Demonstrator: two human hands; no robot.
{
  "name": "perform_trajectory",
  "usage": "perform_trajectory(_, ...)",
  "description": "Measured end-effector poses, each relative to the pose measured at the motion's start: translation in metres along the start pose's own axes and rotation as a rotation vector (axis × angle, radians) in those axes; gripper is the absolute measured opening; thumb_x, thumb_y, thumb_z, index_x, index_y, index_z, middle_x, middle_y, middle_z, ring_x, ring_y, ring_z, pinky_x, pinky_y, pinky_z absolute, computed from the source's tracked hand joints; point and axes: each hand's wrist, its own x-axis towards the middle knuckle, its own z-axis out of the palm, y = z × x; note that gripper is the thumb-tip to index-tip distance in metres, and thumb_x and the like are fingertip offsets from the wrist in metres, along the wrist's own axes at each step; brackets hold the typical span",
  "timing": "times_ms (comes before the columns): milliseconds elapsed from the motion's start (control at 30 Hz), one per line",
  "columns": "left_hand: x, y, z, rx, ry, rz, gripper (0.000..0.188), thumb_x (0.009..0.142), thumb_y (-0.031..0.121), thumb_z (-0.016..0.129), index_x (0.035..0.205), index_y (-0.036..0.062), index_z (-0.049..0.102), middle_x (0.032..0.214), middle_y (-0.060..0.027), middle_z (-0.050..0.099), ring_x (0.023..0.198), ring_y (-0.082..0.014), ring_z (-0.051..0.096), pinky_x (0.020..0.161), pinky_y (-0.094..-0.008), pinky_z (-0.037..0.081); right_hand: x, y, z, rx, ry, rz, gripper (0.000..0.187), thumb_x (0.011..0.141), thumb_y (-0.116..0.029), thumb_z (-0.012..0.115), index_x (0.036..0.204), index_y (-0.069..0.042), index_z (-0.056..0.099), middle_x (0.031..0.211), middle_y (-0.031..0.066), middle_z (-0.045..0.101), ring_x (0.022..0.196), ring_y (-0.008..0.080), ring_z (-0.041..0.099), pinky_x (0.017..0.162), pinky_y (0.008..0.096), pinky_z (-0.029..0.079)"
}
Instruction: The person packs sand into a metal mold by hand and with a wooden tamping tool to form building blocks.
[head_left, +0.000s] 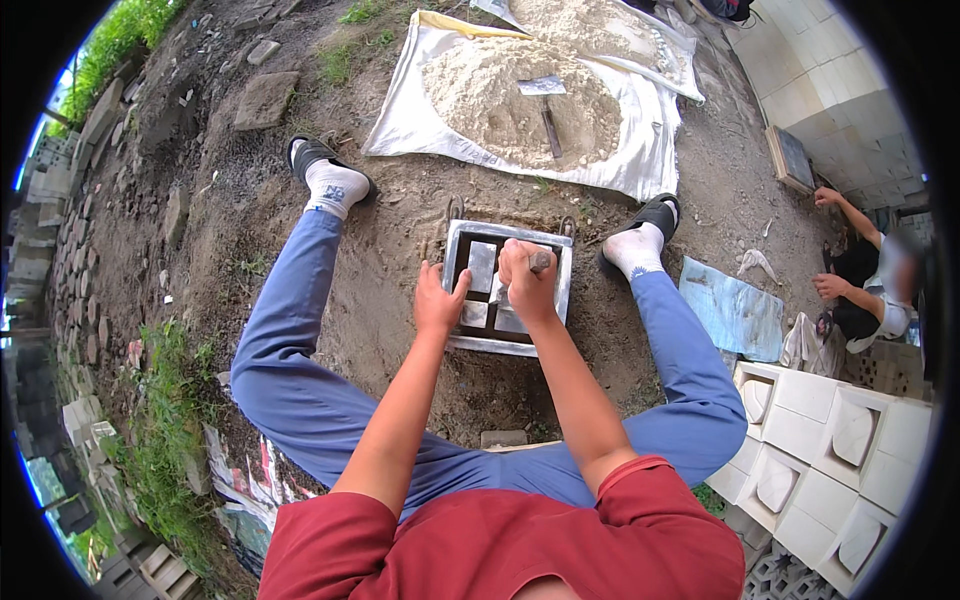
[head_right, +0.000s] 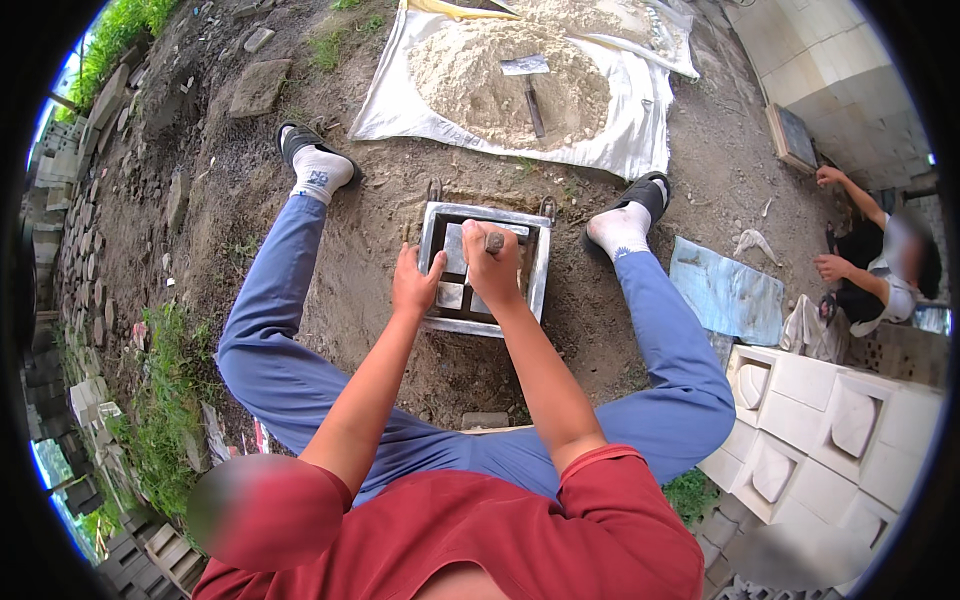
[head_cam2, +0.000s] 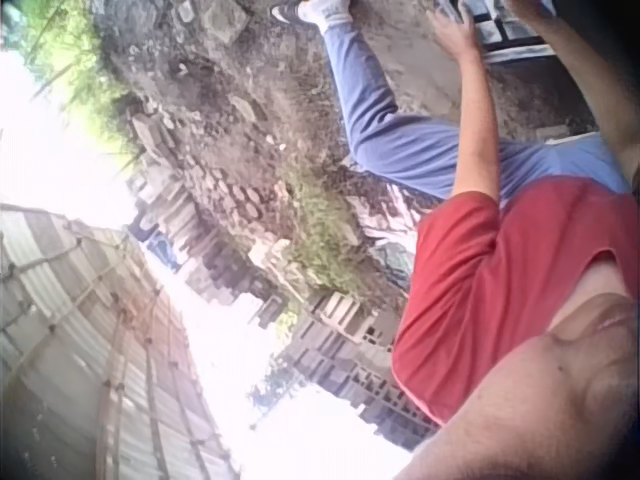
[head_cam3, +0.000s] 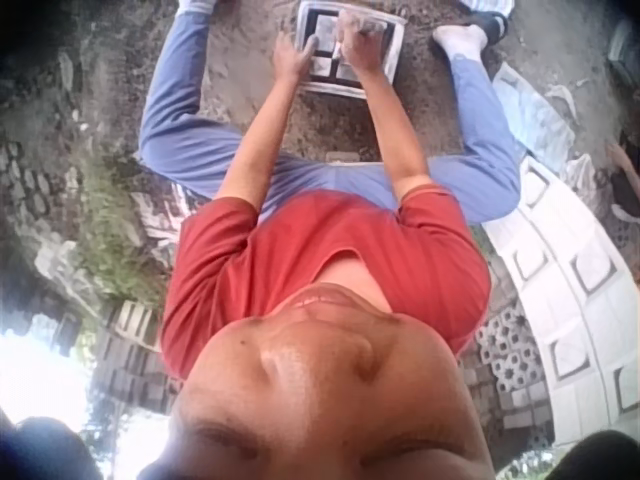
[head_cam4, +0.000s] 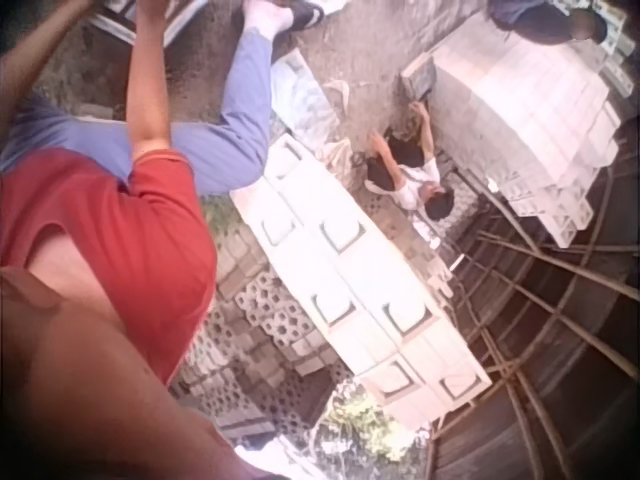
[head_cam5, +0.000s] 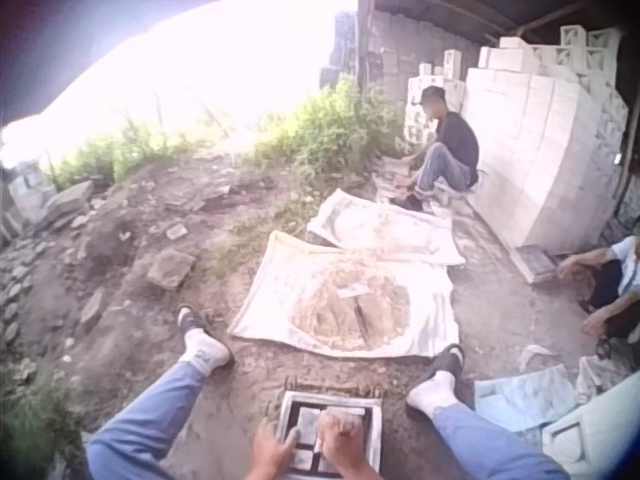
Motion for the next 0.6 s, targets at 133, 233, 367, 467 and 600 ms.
perform_trajectory(133,0.002,0.007,0.005,0.011,0.013,0.014,0.082,0.092,0.067,0.065,0.139,-0.0001,0.059,0.157,-0.0289,0.046,0.142,-0.0428,0.049,0.117,-0.0479,0.041,-0.013,0.044,-0.012,-0.126,0.027,-0.089,0.047,0.105,-0.019,0.054,0.062,-0.004,0.044,0.057,-0.0012,0.044,0.054,0.0093,0.038,0.051,0.0341,0.03)
perform_trajectory(233,0.004,0.001,0.003,0.036,0.005,-0.007,0.082,0.092,0.067,0.064,0.139,0.0004,0.059,0.157,-0.0277,0.046,0.141,-0.0427,0.049,0.117,-0.048,0.04,-0.008,0.042,-0.011,-0.047,-0.014,-0.014,0.048,0.106,-0.02,0.054,0.062,-0.004,0.043,0.057,-0.0016,0.044,0.054,0.0089,0.038,0.051,0.0334,0.03)
perform_trajectory(367,-0.002,-0.005,-0.001,0.009,-0.004,-0.005,0.083,0.093,0.064,0.066,0.136,-0.0063,0.06,0.154,-0.0319,0.049,0.143,-0.044,0.047,0.12,-0.0464,0.037,0.002,0.011,-0.004,0.011,-0.006,0.024,0.05,0.108,-0.02,0.053,0.061,-0.005,0.042,0.057,-0.0025,0.043,0.053,0.0081,0.038,0.051,0.032,0.03)
perform_trajectory(467,0.0,0.009,0.0,-0.007,-0.013,-0.002,0.08,0.094,0.062,0.066,0.136,-0.0062,0.06,0.153,-0.0312,0.05,0.143,-0.0433,0.047,0.12,-0.0459,0.037,0.01,0.018,-0.011,-0.084,-0.004,-0.072,0.046,0.105,-0.018,0.055,0.063,-0.003,0.042,0.056,0.0,0.041,0.052,0.0106,0.037,0.051,0.0348,0.03)
perform_trajectory(600,0.001,0.009,0.004,0.01,0.006,0.015,0.079,0.094,0.061,0.066,0.136,-0.006,0.06,0.152,-0.031,0.05,0.142,-0.0434,0.048,0.119,-0.0461,0.038,0.015,0.054,-0.02,-0.174,0.03,-0.179,0.043,0.102,-0.015,0.055,0.063,-0.001,0.043,0.056,0.0025,0.04,0.053,0.0124,0.036,0.052,0.0364,0.03)
